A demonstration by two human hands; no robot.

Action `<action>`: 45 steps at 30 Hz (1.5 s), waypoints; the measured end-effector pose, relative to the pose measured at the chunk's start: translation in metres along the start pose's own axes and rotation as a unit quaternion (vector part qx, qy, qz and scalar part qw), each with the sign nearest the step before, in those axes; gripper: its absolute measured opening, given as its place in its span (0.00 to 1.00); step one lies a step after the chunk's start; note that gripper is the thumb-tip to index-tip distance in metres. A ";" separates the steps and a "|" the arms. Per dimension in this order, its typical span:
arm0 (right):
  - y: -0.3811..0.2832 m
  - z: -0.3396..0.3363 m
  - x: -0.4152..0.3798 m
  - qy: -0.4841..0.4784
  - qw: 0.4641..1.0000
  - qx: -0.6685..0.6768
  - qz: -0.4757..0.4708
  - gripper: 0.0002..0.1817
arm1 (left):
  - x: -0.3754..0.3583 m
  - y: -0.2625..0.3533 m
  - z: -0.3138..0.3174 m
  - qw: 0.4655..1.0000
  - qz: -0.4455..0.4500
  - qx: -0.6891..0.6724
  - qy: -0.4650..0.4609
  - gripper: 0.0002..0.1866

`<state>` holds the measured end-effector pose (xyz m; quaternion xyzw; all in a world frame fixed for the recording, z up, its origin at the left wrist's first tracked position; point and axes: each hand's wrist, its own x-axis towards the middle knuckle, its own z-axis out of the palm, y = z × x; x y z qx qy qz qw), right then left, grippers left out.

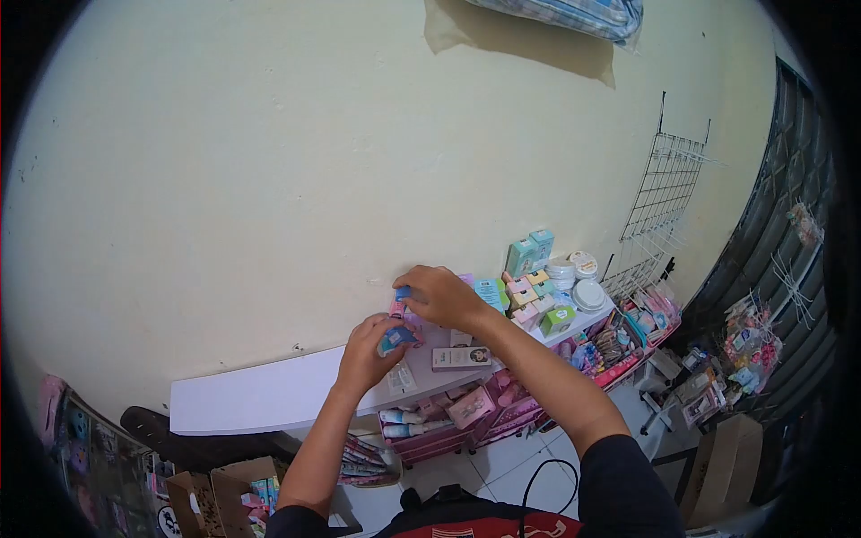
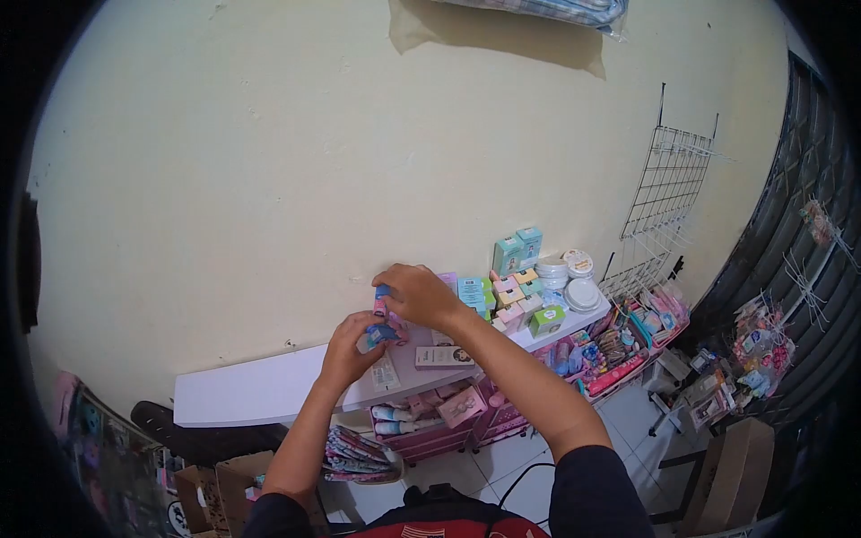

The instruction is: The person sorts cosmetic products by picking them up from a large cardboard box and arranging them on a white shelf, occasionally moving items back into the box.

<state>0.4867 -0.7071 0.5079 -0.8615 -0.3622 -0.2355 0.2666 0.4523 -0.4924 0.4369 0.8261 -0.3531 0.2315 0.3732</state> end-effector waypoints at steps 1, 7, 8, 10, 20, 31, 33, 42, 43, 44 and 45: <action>-0.002 -0.003 0.000 0.009 1.000 0.025 0.014 0.17 | 0.001 0.001 -0.001 0.999 -0.019 -0.035 0.017 0.24; -0.016 -0.013 -0.003 0.059 0.993 0.096 0.028 0.17 | 0.003 0.013 -0.013 0.984 -0.109 -0.122 0.077 0.27; -0.020 -0.015 -0.004 0.068 0.992 0.107 0.027 0.18 | 0.002 0.013 -0.012 0.970 -0.140 -0.173 0.097 0.28; -0.032 -0.019 -0.006 0.067 0.990 0.122 0.032 0.17 | -0.002 0.010 -0.012 0.959 -0.150 -0.208 0.116 0.30; -0.059 0.014 -0.016 0.076 0.979 0.187 -0.031 0.15 | -0.021 0.024 -0.027 0.866 -0.231 -0.398 0.197 0.32; -0.103 0.030 -0.032 0.050 0.955 0.292 0.015 0.12 | -0.067 0.054 -0.054 0.857 -0.271 -0.371 0.233 0.23; -0.111 0.034 -0.034 0.040 0.949 0.312 0.023 0.12 | -0.079 0.059 -0.058 0.852 -0.290 -0.362 0.243 0.22; -0.161 0.066 -0.029 -0.038 0.899 0.431 0.065 0.12 | -0.139 0.088 -0.085 0.848 -0.283 -0.373 0.247 0.20; -0.170 0.071 -0.028 -0.049 0.892 0.443 0.074 0.12 | -0.149 0.089 -0.090 0.847 -0.284 -0.367 0.260 0.20; -0.179 0.076 -0.026 -0.059 0.885 0.454 0.083 0.12 | -0.158 0.091 -0.096 0.849 -0.281 -0.363 0.262 0.21; -0.188 0.083 -0.025 -0.068 0.884 0.457 0.075 0.12 | -0.167 0.092 -0.101 0.850 -0.279 -0.360 0.263 0.21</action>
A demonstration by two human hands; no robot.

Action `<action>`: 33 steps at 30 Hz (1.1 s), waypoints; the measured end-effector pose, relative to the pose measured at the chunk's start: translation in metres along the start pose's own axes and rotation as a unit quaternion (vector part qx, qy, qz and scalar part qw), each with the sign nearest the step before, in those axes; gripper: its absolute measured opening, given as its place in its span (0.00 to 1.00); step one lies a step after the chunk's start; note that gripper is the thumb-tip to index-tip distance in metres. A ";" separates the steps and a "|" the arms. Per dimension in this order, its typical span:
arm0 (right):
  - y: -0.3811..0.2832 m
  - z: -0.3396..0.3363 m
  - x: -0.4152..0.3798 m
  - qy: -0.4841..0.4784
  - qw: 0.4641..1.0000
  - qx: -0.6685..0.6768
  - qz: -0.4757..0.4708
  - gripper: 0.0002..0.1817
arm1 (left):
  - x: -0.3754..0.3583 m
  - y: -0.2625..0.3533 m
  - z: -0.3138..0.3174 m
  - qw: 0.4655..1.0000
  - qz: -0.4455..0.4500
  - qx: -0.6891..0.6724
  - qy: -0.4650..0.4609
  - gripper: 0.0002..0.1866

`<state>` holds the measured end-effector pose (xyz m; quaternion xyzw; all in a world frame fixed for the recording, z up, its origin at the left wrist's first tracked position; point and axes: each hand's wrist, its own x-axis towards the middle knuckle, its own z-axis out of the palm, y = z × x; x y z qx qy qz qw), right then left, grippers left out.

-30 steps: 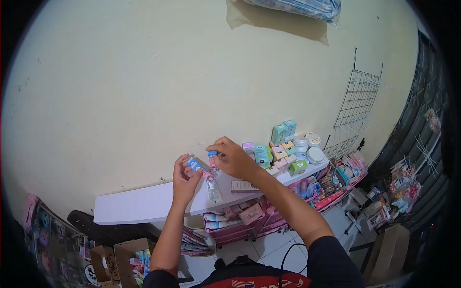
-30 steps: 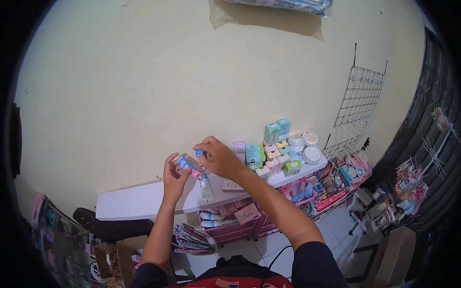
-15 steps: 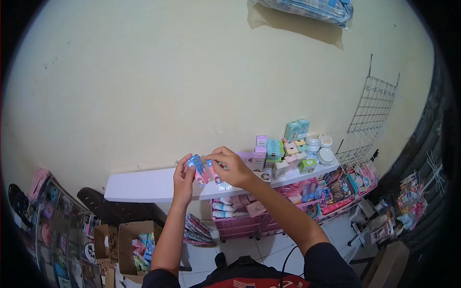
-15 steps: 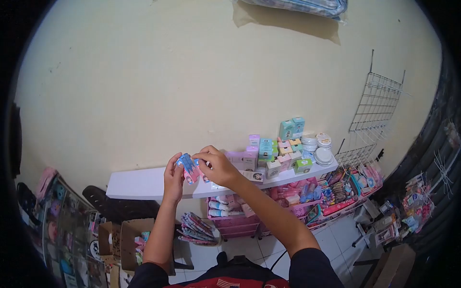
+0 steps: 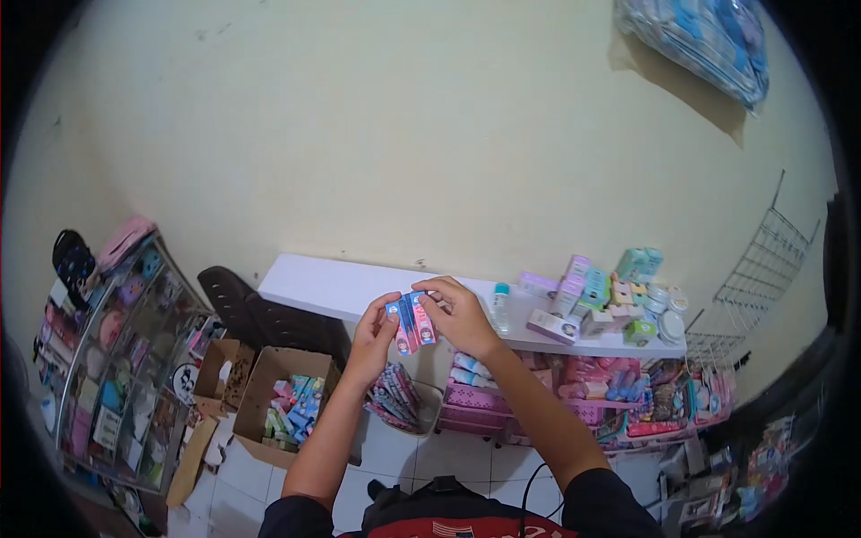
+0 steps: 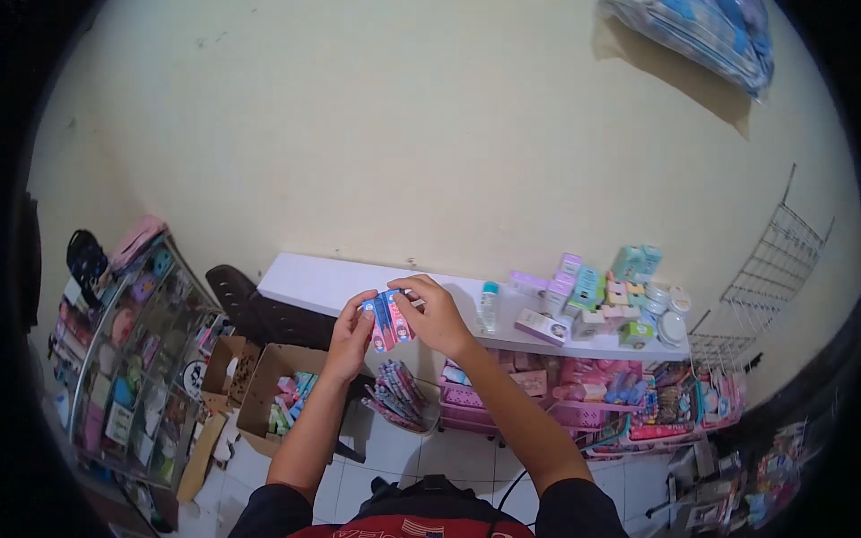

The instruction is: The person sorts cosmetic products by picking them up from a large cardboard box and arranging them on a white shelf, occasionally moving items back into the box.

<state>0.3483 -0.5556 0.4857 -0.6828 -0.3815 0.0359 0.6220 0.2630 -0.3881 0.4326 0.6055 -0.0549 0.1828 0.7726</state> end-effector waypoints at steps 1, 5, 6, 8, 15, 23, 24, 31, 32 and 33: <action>0.001 0.012 0.001 -0.005 1.000 0.004 -0.005 0.13 | -0.007 0.001 -0.011 1.000 0.017 0.003 0.007 0.21; 0.007 0.060 0.007 -0.028 0.999 0.027 -0.023 0.13 | -0.038 0.016 -0.060 0.998 0.006 0.020 0.053 0.20; 0.009 0.073 0.009 -0.035 0.999 0.030 -0.025 0.13 | -0.046 0.017 -0.075 0.998 0.009 0.021 0.060 0.20; 0.015 0.100 0.010 -0.046 0.997 0.058 -0.002 0.13 | -0.061 0.022 -0.103 0.997 0.002 0.019 0.078 0.20; 0.042 0.195 0.009 -0.053 0.993 0.094 0.044 0.13 | -0.107 0.050 -0.182 0.990 -0.019 0.054 0.132 0.19; 0.045 0.273 0.010 -0.102 0.987 0.117 0.052 0.12 | -0.148 0.054 -0.258 0.985 -0.028 0.078 0.154 0.19; 0.045 0.282 0.011 -0.099 0.987 0.121 0.038 0.12 | -0.152 0.056 -0.267 0.984 -0.025 0.091 0.150 0.19; 0.061 0.342 0.007 -0.111 0.990 0.080 0.036 0.11 | -0.182 0.052 -0.322 0.975 -0.071 0.079 0.194 0.19; 0.065 0.350 0.006 -0.117 0.989 0.081 0.042 0.11 | -0.186 0.048 -0.329 0.975 -0.061 0.088 0.194 0.19; 0.069 0.356 0.006 -0.125 0.988 0.076 0.045 0.11 | -0.189 0.047 -0.333 0.975 -0.064 0.084 0.197 0.18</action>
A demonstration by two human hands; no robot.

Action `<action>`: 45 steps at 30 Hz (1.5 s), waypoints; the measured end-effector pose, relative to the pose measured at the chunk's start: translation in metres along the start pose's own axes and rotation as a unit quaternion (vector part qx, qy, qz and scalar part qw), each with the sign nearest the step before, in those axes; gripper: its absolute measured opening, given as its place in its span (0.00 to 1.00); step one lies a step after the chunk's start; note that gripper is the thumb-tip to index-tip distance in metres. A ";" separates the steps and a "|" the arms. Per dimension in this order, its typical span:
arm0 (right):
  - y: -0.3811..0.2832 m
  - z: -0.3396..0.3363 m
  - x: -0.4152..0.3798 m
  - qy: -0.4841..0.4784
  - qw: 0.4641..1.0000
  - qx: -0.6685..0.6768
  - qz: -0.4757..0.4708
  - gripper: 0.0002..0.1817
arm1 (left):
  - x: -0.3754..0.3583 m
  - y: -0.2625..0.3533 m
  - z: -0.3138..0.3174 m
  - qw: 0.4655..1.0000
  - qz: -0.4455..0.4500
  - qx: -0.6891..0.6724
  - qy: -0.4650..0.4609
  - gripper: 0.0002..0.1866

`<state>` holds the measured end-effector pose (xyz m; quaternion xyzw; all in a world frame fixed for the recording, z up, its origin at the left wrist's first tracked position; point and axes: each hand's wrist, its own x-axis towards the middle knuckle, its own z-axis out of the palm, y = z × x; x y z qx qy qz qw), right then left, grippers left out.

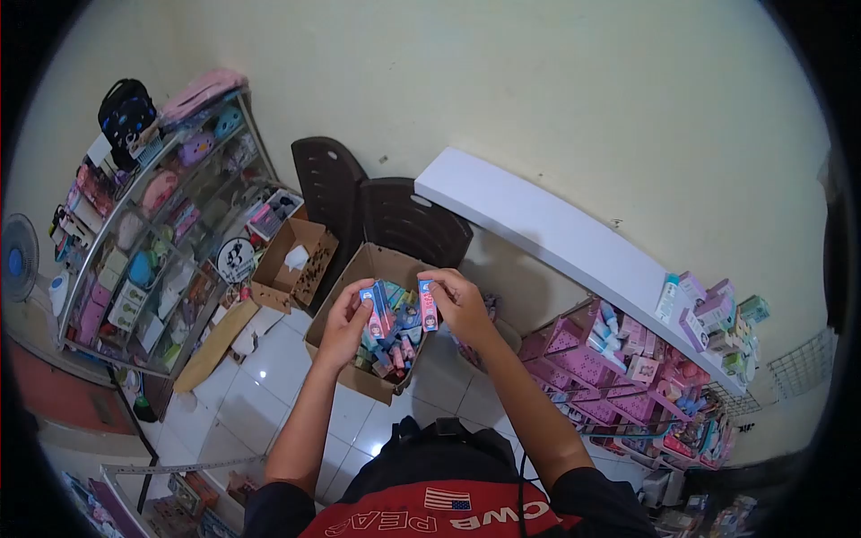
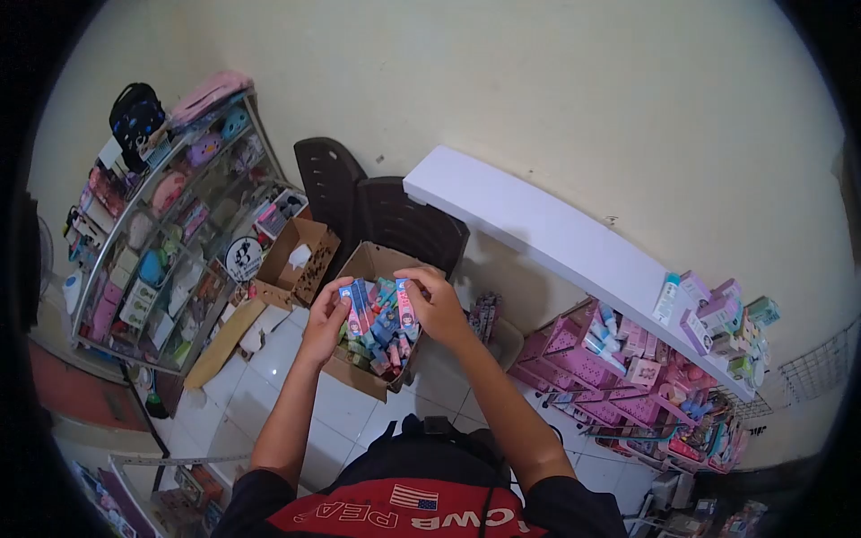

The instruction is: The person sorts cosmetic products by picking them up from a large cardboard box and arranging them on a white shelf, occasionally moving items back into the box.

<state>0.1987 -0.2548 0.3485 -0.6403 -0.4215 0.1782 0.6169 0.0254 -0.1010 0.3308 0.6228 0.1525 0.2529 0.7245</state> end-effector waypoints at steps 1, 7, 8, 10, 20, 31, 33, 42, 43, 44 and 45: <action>0.004 0.005 0.002 -0.008 1.000 -0.004 0.005 0.12 | -0.001 -0.004 -0.006 1.000 -0.008 -0.002 0.006 0.18; 0.030 0.026 0.010 -0.059 0.996 0.004 0.074 0.13 | -0.006 -0.039 -0.027 0.997 -0.059 -0.010 0.050 0.17; 0.039 0.028 0.012 -0.067 0.994 0.006 0.082 0.13 | -0.006 -0.051 -0.031 0.997 -0.051 -0.012 0.053 0.17; 0.059 0.030 0.016 -0.084 0.993 0.008 0.079 0.14 | -0.007 -0.068 -0.034 0.996 -0.051 -0.016 0.067 0.17; 0.197 0.047 0.031 -0.225 0.965 -0.065 0.120 0.17 | -0.009 -0.196 -0.041 0.978 -0.190 -0.029 0.080 0.16; 0.351 0.093 0.032 -0.514 0.813 -0.214 0.170 0.12 | -0.014 -0.338 -0.044 0.940 -0.328 0.075 0.047 0.15; 0.369 0.103 0.029 -0.540 0.782 -0.250 0.186 0.12 | -0.016 -0.348 -0.043 0.930 -0.349 0.111 0.032 0.16; 0.388 0.120 0.010 -0.558 0.730 -0.334 0.209 0.09 | -0.006 -0.342 -0.034 0.875 -0.347 0.336 0.015 0.16; 0.389 0.120 0.008 -0.552 0.735 -0.333 0.211 0.09 | -0.006 -0.341 -0.033 0.875 -0.348 0.337 0.025 0.16; 0.391 0.119 0.008 -0.552 0.735 -0.333 0.210 0.09 | -0.006 -0.341 -0.033 0.874 -0.348 0.338 0.036 0.16; 0.391 0.118 0.009 -0.550 0.740 -0.333 0.196 0.11 | -0.010 -0.344 -0.034 0.874 -0.347 0.338 0.036 0.16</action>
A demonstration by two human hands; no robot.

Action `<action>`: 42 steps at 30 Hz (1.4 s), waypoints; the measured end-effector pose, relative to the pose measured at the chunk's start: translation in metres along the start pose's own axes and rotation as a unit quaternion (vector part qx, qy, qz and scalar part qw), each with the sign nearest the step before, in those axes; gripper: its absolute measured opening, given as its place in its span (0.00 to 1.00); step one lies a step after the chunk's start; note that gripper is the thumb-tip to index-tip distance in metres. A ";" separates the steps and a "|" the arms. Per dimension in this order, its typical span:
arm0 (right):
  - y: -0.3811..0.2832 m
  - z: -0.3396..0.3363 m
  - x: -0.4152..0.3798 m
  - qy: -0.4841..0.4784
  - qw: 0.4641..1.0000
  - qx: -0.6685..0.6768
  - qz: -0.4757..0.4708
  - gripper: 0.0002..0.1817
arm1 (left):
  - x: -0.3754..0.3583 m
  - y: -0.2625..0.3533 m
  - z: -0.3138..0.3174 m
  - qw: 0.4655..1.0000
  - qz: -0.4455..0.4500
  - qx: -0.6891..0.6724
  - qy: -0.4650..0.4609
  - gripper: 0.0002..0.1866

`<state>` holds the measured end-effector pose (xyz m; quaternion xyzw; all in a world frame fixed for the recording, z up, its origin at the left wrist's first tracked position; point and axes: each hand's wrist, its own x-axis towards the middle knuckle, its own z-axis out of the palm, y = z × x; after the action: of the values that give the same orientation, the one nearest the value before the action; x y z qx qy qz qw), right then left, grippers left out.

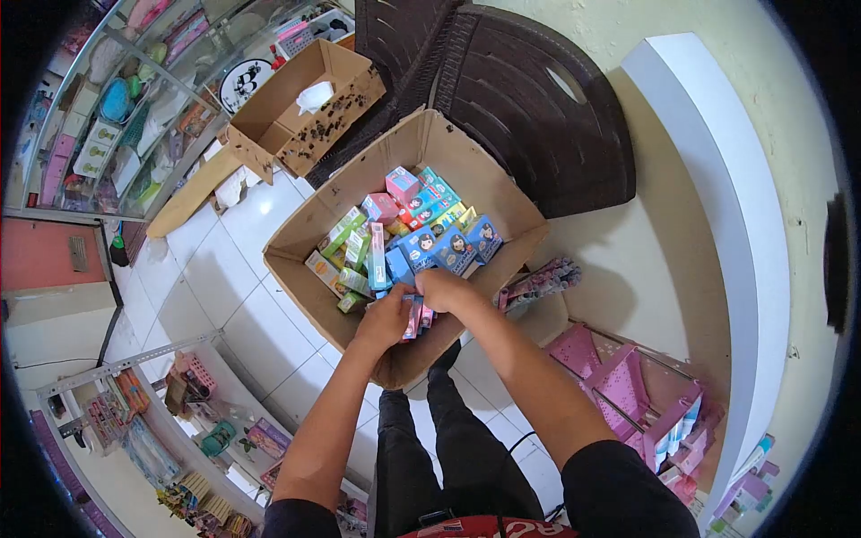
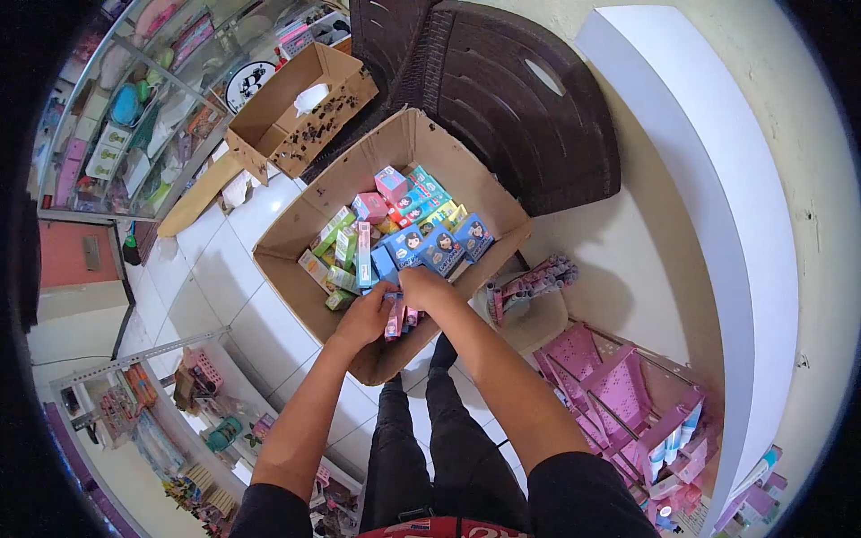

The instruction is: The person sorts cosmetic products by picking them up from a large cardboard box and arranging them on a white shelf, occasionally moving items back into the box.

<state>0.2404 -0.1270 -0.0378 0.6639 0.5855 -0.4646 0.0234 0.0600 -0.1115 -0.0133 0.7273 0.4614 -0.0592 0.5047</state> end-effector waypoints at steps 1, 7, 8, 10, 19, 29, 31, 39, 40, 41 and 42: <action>0.001 0.000 0.000 0.009 1.000 -0.005 -0.011 0.12 | 0.000 -0.006 0.002 0.999 0.017 -0.013 0.028 0.16; 0.011 0.005 -0.007 0.075 0.995 0.039 -0.058 0.13 | -0.001 -0.006 -0.001 0.997 0.034 0.015 0.069 0.16; 0.013 0.006 -0.009 0.076 0.995 0.040 -0.057 0.13 | -0.001 -0.007 -0.001 0.994 0.057 0.037 0.082 0.17; 0.008 0.000 -0.020 0.086 0.991 0.082 -0.054 0.14 | -0.002 -0.005 -0.002 0.995 0.044 0.046 0.074 0.17; -0.001 -0.014 -0.066 0.214 0.949 0.174 -0.152 0.11 | -0.015 0.016 -0.006 0.996 0.003 0.048 0.080 0.18; -0.034 -0.051 -0.149 0.276 0.896 0.328 -0.119 0.10 | -0.058 0.050 -0.037 0.965 0.076 -0.233 0.095 0.16; -0.037 -0.049 -0.165 0.303 0.872 0.363 -0.126 0.10 | -0.073 0.062 -0.046 0.960 0.090 -0.250 0.091 0.16; -0.055 -0.048 -0.259 0.372 0.834 0.399 -0.081 0.12 | -0.125 0.118 -0.072 0.941 0.172 -0.290 0.038 0.15; -0.062 -0.051 -0.274 0.389 0.829 0.392 -0.084 0.12 | -0.129 0.122 -0.073 0.938 0.191 -0.286 0.033 0.15; -0.070 -0.052 -0.290 0.427 0.812 0.387 -0.091 0.11 | -0.132 0.125 -0.074 0.931 0.211 -0.298 0.021 0.15; -0.075 -0.052 -0.305 0.465 0.793 0.382 -0.097 0.10 | -0.134 0.131 -0.075 0.922 0.231 -0.309 0.007 0.15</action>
<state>0.2465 -0.3038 0.2266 0.6945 0.3621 -0.2856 -0.5522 0.0510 -0.1430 0.1861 0.6216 0.2796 0.2098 0.7010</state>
